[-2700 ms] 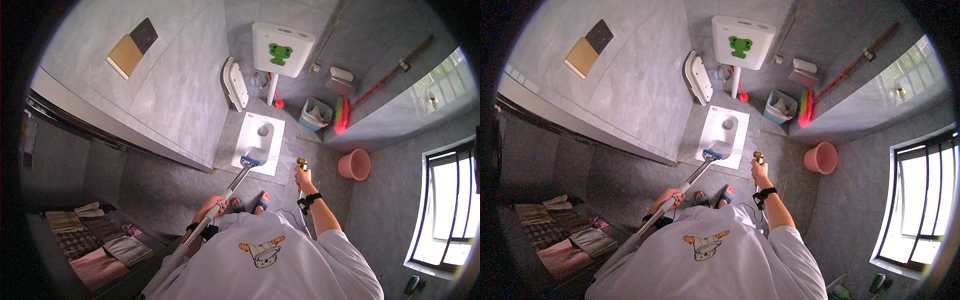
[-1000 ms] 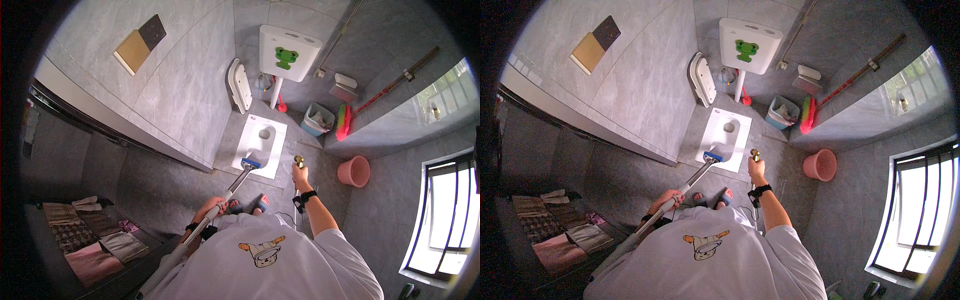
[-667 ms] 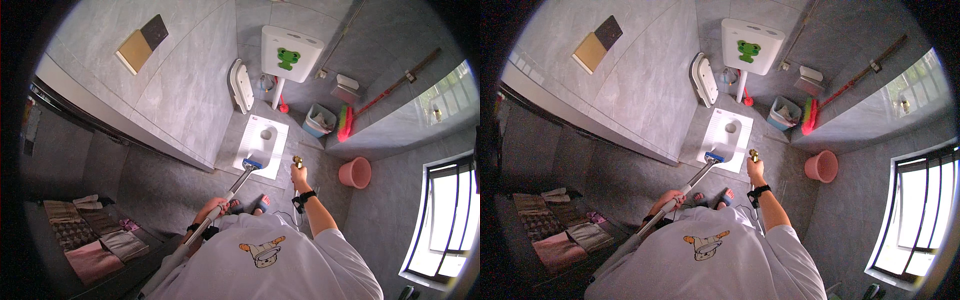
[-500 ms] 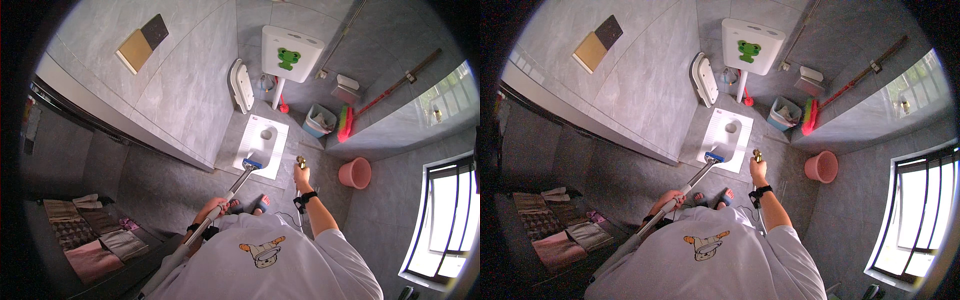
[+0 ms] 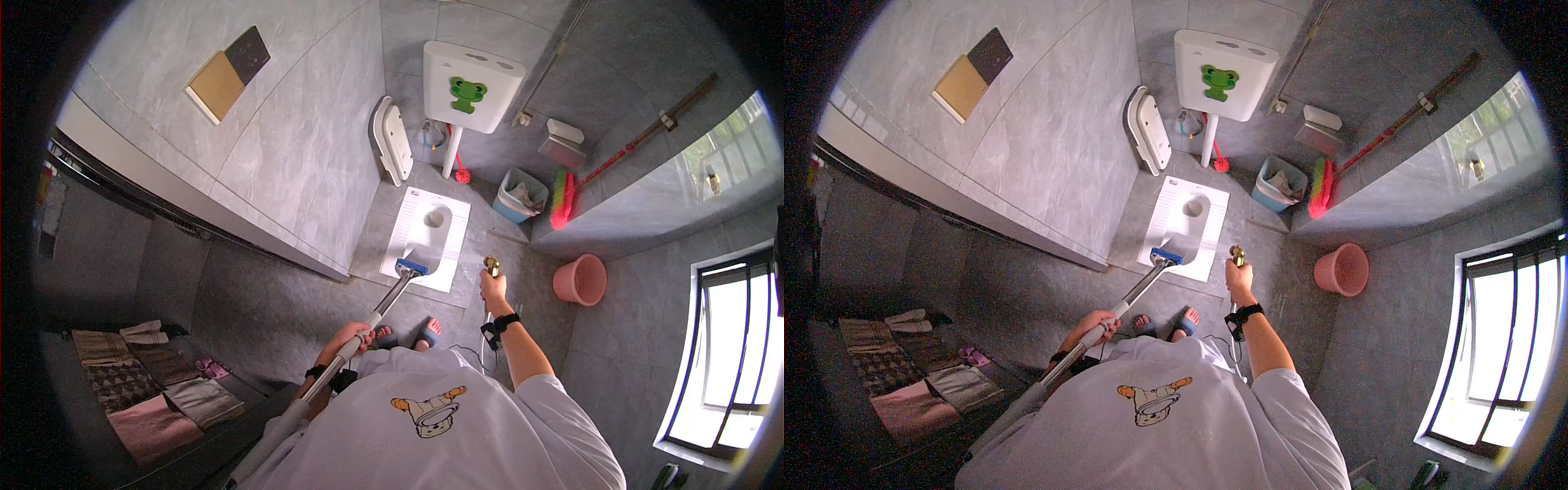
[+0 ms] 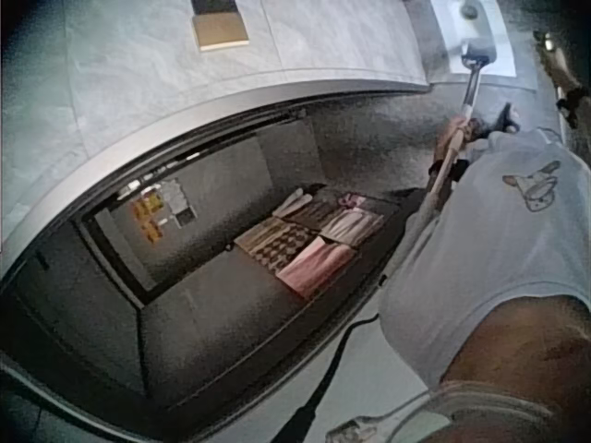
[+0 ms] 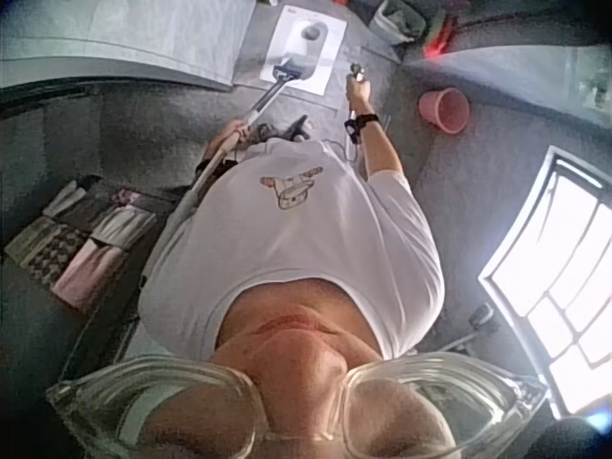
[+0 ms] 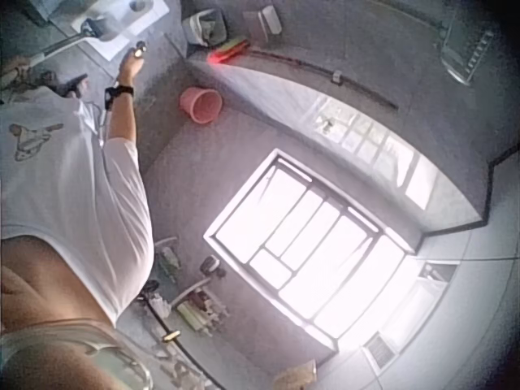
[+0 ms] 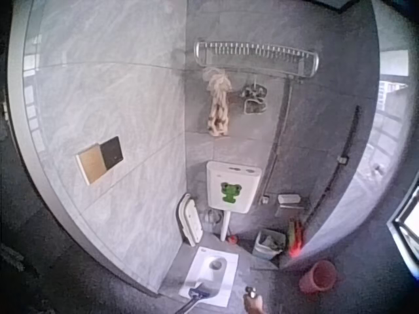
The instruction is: Cleaning a squat toilet and the surrounding floor area using a mop and a water spray hose.
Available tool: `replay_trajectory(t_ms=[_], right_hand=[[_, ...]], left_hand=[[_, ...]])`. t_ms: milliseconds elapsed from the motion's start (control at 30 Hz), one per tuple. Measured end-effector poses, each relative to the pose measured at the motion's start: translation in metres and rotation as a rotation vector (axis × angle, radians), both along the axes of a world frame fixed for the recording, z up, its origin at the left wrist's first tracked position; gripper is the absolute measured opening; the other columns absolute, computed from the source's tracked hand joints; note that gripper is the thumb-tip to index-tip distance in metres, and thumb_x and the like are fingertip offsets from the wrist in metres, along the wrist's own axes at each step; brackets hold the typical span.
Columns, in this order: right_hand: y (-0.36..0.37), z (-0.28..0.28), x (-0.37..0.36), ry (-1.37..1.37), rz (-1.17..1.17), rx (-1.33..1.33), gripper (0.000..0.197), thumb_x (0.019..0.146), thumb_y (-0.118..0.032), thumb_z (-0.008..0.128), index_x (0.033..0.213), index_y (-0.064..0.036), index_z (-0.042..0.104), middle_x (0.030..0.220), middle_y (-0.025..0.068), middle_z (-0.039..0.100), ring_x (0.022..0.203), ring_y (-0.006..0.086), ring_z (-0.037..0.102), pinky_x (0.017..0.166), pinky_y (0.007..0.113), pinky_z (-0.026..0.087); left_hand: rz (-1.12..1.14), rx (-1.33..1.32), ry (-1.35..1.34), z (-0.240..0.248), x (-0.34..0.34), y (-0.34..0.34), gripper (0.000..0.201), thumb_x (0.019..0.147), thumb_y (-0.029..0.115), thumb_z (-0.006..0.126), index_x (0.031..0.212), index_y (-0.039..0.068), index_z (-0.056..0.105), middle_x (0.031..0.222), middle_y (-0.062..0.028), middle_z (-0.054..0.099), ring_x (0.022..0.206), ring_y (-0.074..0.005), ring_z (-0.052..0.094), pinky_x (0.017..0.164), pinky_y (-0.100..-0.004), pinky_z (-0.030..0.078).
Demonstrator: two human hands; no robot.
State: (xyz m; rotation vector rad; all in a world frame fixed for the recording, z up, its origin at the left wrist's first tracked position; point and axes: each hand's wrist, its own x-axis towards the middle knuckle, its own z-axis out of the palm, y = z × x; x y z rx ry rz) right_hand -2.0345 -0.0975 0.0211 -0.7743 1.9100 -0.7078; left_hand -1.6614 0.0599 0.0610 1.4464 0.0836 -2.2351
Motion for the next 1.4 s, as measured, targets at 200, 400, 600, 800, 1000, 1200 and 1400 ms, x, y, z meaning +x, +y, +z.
replay_trajectory(t_ms=[200,400,600,800,1000,1200,1400], right_hand=[[0.003,-0.001,-0.002,0.107,-0.045,-0.010,0.034,0.073,-0.030,0.055,0.060,0.0017,0.054,0.050,0.0091,0.054,0.045,0.0199,0.056,0.045,0.035,0.044],[0.005,-0.001,-0.006,0.080,-0.043,-0.019,0.035,0.072,-0.030,0.056,0.061,0.0023,0.055,0.052,0.0096,0.055,0.047,0.0201,0.057,0.046,0.035,0.045],[0.010,0.000,-0.003,0.088,-0.066,0.002,0.035,0.072,-0.030,0.056,0.060,0.0024,0.054,0.051,0.0095,0.054,0.045,0.0201,0.056,0.045,0.034,0.045],[0.020,0.004,0.002,0.068,-0.081,-0.019,0.035,0.073,-0.030,0.056,0.058,0.0016,0.053,0.049,0.0084,0.053,0.044,0.0193,0.055,0.043,0.034,0.044],[0.032,0.012,0.012,0.056,-0.117,-0.025,0.033,0.073,-0.029,0.056,0.057,0.0002,0.052,0.048,0.0067,0.051,0.042,0.0180,0.053,0.042,0.033,0.043],[0.063,0.008,0.021,0.011,-0.178,-0.015,0.024,0.076,-0.022,0.057,0.061,-0.0061,0.047,0.048,0.0011,0.045,0.037,0.0123,0.044,0.034,0.029,0.034],[0.132,-0.017,-0.016,0.009,-0.393,-0.005,0.029,0.079,-0.024,0.055,0.059,-0.0087,0.043,0.045,0.0009,0.041,0.034,0.0130,0.042,0.032,0.029,0.032]], left_hand=[[-0.018,0.041,-0.010,-0.002,0.001,-0.001,0.020,0.088,0.023,0.048,0.087,0.003,0.050,0.066,0.0005,0.049,0.052,-0.0050,0.049,0.042,-0.0176,0.042],[-0.044,0.047,0.009,-0.002,0.003,-0.004,0.021,0.088,0.025,0.048,0.087,0.003,0.050,0.064,-0.0001,0.050,0.049,-0.0049,0.047,0.041,-0.0173,0.041],[-0.074,0.042,-0.003,-0.003,0.009,-0.003,0.020,0.089,0.026,0.047,0.086,0.006,0.050,0.063,0.0018,0.050,0.045,-0.0050,0.045,0.040,-0.0171,0.039],[-0.209,0.003,-0.038,0.011,0.013,-0.004,0.020,0.090,0.025,0.043,0.089,0.006,0.048,0.063,0.0042,0.046,0.045,-0.0037,0.042,0.038,-0.0165,0.036],[-0.192,0.034,-0.005,0.003,0.029,-0.002,0.020,0.090,0.026,0.043,0.089,0.007,0.048,0.064,0.0039,0.046,0.046,-0.0040,0.043,0.037,-0.0167,0.035],[-0.037,0.078,0.132,-0.017,0.057,0.012,0.020,0.088,0.021,0.049,0.089,0.001,0.047,0.072,-0.0007,0.049,0.056,-0.0044,0.048,0.041,-0.0171,0.040],[0.011,0.047,0.096,-0.013,0.070,0.003,0.024,0.086,0.019,0.051,0.098,-0.001,0.043,0.077,-0.0027,0.049,0.057,-0.0059,0.048,0.041,-0.0172,0.038]])
